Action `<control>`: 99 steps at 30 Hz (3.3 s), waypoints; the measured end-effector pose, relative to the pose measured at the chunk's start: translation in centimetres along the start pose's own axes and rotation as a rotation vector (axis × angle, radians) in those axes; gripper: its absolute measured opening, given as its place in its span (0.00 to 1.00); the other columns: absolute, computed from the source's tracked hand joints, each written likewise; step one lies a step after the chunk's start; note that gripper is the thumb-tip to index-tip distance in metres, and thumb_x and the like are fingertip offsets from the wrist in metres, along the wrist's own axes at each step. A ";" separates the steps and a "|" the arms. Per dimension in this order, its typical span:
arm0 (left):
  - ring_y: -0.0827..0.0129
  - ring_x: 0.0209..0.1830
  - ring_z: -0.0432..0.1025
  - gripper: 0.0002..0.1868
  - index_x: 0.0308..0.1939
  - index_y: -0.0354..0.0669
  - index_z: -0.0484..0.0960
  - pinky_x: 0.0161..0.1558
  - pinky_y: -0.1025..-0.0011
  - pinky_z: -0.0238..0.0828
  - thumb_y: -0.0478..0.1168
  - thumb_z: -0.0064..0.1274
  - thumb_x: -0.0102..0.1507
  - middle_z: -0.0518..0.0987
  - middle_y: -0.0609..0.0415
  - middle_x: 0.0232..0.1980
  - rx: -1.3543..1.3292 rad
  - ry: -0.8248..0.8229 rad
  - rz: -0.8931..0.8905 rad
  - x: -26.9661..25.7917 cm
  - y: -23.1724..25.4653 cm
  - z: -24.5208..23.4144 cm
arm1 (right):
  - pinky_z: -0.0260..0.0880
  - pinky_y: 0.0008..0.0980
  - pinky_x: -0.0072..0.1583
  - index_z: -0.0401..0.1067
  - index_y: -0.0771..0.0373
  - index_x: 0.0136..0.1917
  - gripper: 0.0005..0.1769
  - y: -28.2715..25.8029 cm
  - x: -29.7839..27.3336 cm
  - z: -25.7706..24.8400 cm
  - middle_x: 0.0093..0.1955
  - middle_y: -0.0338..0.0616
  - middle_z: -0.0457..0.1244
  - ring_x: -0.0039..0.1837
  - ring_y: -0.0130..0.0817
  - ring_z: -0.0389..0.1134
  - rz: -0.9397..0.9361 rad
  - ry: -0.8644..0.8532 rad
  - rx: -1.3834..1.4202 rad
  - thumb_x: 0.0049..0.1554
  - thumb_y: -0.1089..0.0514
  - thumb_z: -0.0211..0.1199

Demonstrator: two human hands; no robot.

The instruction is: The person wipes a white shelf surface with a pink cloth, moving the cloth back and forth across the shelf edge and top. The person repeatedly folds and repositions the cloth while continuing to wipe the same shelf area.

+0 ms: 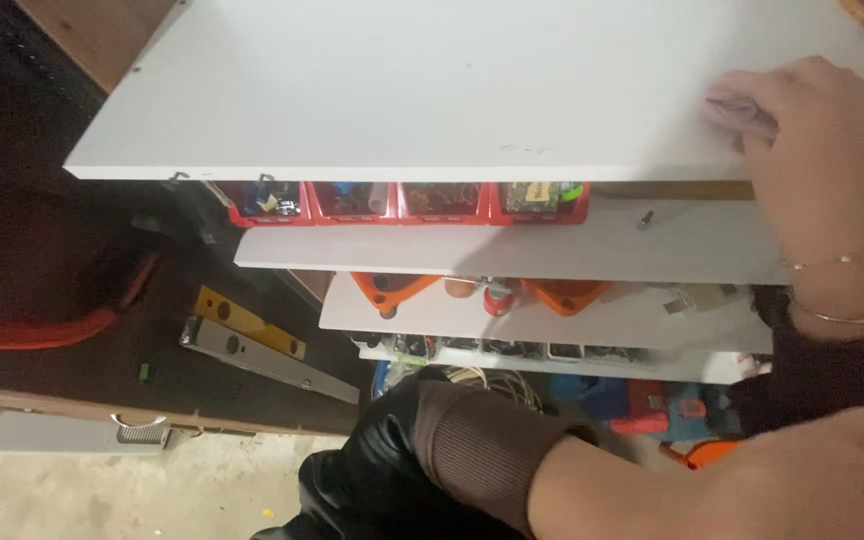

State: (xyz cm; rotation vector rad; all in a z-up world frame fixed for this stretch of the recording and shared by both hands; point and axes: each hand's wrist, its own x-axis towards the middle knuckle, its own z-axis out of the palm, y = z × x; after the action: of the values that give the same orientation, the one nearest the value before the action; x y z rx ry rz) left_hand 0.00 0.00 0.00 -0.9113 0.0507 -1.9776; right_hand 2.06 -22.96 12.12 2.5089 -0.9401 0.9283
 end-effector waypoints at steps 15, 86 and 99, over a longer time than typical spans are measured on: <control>0.66 0.54 0.72 0.27 0.51 0.30 0.66 0.92 0.49 0.45 0.44 0.09 0.77 0.76 0.45 0.54 1.888 -0.538 -0.103 0.6 3.6 13.6 | 0.66 0.44 0.58 0.84 0.52 0.69 0.25 0.4 -0.2 0.7 0.57 0.46 0.70 0.56 0.51 0.68 -0.014 0.023 -0.046 0.58 0.64 0.71; 0.66 0.66 0.74 0.30 0.65 0.48 0.77 0.75 0.62 0.42 0.61 0.34 0.71 0.79 0.57 0.67 3.677 0.543 1.208 -22.2 36.4 50.1 | 0.70 0.47 0.26 0.79 0.26 0.63 0.32 -53.0 35.8 6.1 0.57 0.22 0.72 0.30 0.48 0.68 -0.049 -0.831 0.230 0.50 0.57 0.56; 0.64 0.66 0.74 0.28 0.65 0.46 0.75 0.77 0.59 0.36 0.60 0.39 0.71 0.78 0.56 0.65 3.614 0.530 1.307 -21.7 37.3 49.0 | 0.64 0.41 0.52 0.74 0.56 0.53 0.09 -43.0 40.7 25.5 0.61 0.30 0.70 0.58 0.37 0.70 -0.633 -0.288 0.287 0.68 0.55 0.54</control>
State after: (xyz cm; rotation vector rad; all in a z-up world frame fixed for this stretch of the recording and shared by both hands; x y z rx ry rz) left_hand 63.79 10.51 8.88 -2.8069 2.3098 -1.6120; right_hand 66.26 -22.74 17.89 2.9476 -0.0309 0.5314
